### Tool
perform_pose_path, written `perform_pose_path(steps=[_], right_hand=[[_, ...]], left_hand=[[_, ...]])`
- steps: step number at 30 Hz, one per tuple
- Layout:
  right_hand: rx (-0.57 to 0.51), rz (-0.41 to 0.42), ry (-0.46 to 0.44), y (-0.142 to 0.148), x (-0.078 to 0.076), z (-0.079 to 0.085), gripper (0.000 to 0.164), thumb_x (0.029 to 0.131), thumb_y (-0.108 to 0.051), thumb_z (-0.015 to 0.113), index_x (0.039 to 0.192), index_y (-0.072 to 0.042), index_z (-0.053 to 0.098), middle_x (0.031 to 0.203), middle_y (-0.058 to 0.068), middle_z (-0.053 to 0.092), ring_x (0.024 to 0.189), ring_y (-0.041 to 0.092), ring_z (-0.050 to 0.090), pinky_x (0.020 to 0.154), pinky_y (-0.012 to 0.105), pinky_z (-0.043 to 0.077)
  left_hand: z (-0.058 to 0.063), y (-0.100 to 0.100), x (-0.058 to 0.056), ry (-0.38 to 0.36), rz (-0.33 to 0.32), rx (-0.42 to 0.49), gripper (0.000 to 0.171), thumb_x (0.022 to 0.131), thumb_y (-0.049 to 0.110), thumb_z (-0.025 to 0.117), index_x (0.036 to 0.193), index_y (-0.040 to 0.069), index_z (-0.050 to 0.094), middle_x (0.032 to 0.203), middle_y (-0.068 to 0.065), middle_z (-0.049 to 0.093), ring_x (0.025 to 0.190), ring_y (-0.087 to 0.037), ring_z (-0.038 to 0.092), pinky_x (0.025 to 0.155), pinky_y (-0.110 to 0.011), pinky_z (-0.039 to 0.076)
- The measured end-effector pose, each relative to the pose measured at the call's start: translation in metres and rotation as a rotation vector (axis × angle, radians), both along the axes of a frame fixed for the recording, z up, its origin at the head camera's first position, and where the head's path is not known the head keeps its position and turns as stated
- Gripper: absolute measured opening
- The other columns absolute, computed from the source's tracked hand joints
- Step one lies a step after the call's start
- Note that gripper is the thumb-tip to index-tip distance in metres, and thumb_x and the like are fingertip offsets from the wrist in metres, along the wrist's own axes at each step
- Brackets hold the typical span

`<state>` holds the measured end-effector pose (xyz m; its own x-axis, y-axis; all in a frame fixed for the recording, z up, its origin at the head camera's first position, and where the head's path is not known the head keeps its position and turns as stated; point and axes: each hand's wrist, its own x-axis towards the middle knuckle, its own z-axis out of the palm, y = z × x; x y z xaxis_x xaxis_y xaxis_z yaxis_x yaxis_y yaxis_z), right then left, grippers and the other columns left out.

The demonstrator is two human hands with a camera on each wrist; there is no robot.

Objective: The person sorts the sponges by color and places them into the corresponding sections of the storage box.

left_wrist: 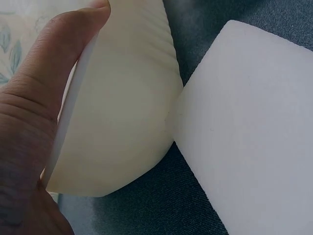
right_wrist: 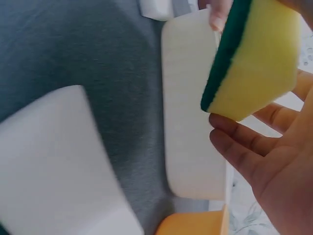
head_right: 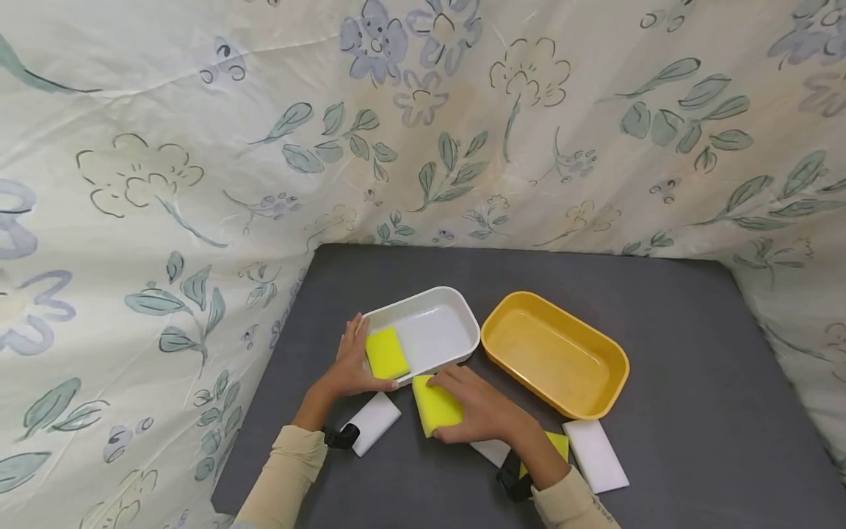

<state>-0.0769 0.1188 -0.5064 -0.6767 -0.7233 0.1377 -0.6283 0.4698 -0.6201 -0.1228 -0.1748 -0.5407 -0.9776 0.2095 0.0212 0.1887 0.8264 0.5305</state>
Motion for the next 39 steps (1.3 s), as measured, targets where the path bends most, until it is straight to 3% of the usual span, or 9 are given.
perform_pose_path(steps=[4,13,20,27,39], right_hand=[[-0.054,-0.005,0.043,-0.004,-0.006,0.01,0.063,0.071,-0.051,0.067,0.124,-0.024,0.047,0.121,-0.01,0.041,0.099,0.006,0.039,0.072,0.026,0.043],[0.005,-0.062,0.061,-0.005,-0.027,0.015,0.065,0.073,-0.053,0.063,0.129,-0.024,0.048,0.126,-0.006,0.041,0.104,0.008,0.039,0.076,0.029,0.043],[0.07,-0.027,0.144,-0.012,-0.042,0.017,0.052,0.085,-0.041,0.058,0.129,-0.016,0.051,0.134,0.009,0.041,0.12,0.022,0.036,0.093,0.041,0.036],[0.016,0.023,0.177,-0.021,-0.05,0.012,0.041,0.09,-0.024,0.056,0.128,-0.008,0.052,0.13,0.014,0.046,0.122,0.027,0.038,0.097,0.041,0.032],[0.073,-0.072,0.215,-0.033,-0.057,0.004,0.035,0.087,-0.017,0.061,0.12,-0.008,0.06,0.124,0.014,0.053,0.117,0.031,0.045,0.095,0.042,0.035]], left_hand=[[0.001,0.0,0.001,-0.002,0.0,0.011,0.136,0.044,0.075,0.068,0.146,0.011,0.005,0.149,-0.009,0.001,0.135,-0.03,-0.003,0.102,-0.054,0.009],[0.004,0.0,0.002,-0.003,-0.018,0.039,0.133,0.047,0.073,0.069,0.145,0.01,0.007,0.149,-0.011,0.003,0.134,-0.029,0.001,0.101,-0.055,0.012],[0.004,-0.002,0.001,-0.022,-0.026,0.045,0.133,0.047,0.073,0.069,0.146,0.012,0.004,0.15,-0.008,0.0,0.134,-0.027,-0.002,0.103,-0.052,0.009],[0.005,-0.001,-0.001,-0.022,-0.018,0.042,0.134,0.046,0.074,0.069,0.146,0.012,0.003,0.15,-0.009,0.0,0.134,-0.03,-0.001,0.102,-0.054,0.01],[0.005,-0.001,-0.001,-0.031,-0.021,0.031,0.134,0.046,0.074,0.068,0.146,0.011,0.004,0.149,-0.009,-0.001,0.134,-0.024,-0.004,0.103,-0.051,0.009]])
